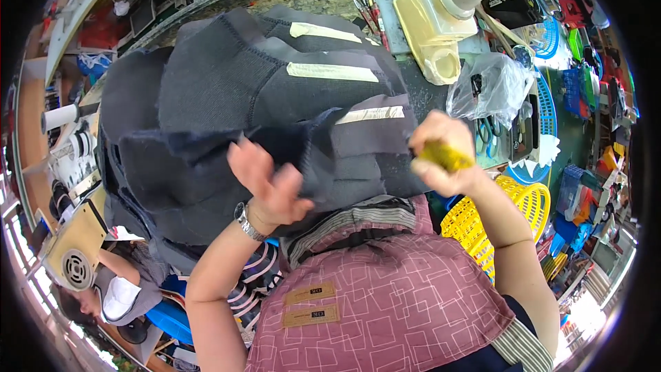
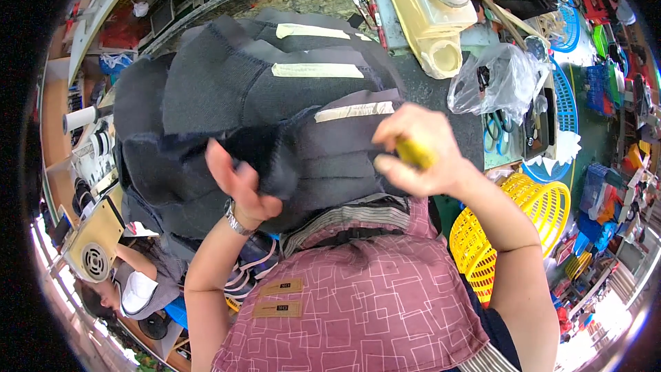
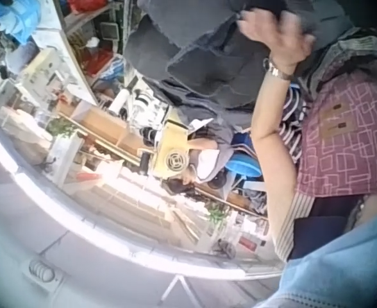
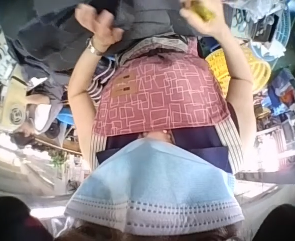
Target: Applying glue to the edges of shoe upper components using a small yellow brush.
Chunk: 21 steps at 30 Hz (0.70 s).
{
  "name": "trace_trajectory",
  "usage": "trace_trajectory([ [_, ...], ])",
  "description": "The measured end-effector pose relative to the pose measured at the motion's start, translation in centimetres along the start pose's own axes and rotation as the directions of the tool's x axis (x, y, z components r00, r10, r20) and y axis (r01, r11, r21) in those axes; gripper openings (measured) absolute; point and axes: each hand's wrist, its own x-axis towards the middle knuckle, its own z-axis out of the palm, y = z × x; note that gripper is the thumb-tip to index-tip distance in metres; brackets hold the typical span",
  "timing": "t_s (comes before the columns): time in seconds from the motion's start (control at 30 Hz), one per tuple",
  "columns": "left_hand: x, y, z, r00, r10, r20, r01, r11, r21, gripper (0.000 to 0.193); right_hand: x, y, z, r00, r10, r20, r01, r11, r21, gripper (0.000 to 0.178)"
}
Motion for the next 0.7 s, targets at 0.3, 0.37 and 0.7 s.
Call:
trace_trajectory([
  [0.3, 4.3, 1.9, 0.0, 0.796, -0.598, 0.092, 0.597, 0.752, -0.28, 0.09, -4.5, -0.1, 6.1, 0.824, 0.471, 0.316, -0.309, 0.839, -0.448, 0.036],
  [0.37, 2.7, 1.9, -1.1, 0.835, 0.076, 0.545, -0.122, 0.991, 0.049, 0.063, -5.1, -0.4, 6.5, 0.84, 0.446, 0.311, -0.294, 0.854, -0.429, 0.037],
  [0.7, 0.0, 0.4, 3.9, 0.779, -0.3, 0.55, 0.391, 0.919, -0.052, 0.005, -2.7, -1.1, 11.0, 0.697, 0.569, 0.436, -0.321, 0.791, -0.52, 0.062],
])
